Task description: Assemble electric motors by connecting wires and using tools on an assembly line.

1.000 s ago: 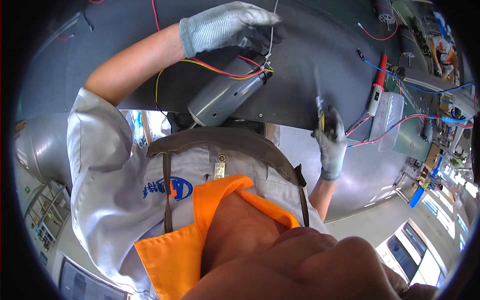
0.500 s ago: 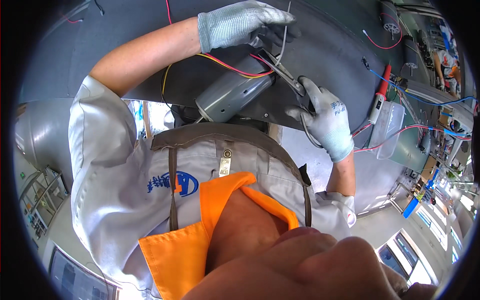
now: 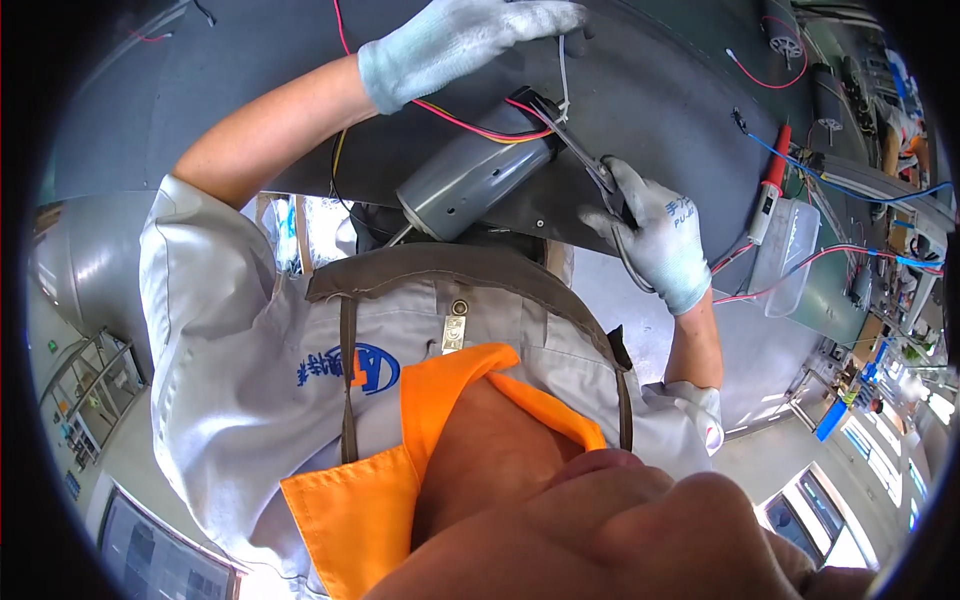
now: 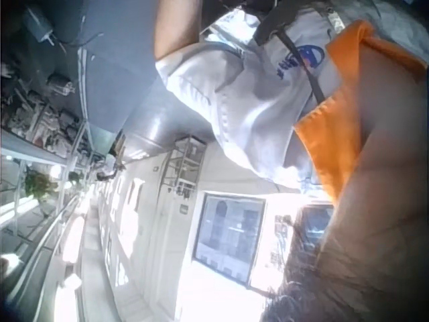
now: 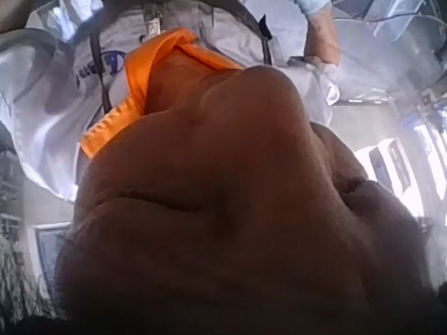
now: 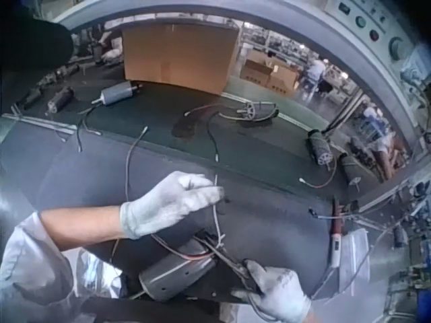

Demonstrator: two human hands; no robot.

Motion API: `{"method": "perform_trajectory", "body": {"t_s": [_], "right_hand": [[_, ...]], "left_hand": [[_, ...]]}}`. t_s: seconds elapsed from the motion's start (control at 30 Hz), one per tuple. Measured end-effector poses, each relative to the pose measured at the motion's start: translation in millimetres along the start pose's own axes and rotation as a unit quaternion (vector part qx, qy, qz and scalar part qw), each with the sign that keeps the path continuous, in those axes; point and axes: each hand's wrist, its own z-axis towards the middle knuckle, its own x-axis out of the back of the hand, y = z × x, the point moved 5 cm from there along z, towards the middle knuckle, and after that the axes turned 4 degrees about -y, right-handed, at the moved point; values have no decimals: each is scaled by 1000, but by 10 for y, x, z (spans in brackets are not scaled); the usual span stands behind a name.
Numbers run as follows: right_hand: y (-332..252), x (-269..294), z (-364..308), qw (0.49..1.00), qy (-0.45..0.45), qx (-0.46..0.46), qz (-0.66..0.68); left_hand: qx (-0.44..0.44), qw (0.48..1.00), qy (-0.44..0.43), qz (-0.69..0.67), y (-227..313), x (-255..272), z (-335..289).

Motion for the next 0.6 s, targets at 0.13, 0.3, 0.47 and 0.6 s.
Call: {"method": "perform_trajectory", "body": {"t_s": [0.13,0.3,0.47,0.6], "right_hand": [[-18,105,-67,994,47,-77,62],[320,-307,-41,966,65,-142,207],[325,-394,18,860,109,-296,401],[-124,-563,179,965,140,-116,191]], "left_hand": [[62,998,4,16,508,230,-295],[76,912,-389,111,1228,206,-1051],[9,887,-7,461,929,-197,-912],[127,911,-5,392,448,-741,-1113]]}}
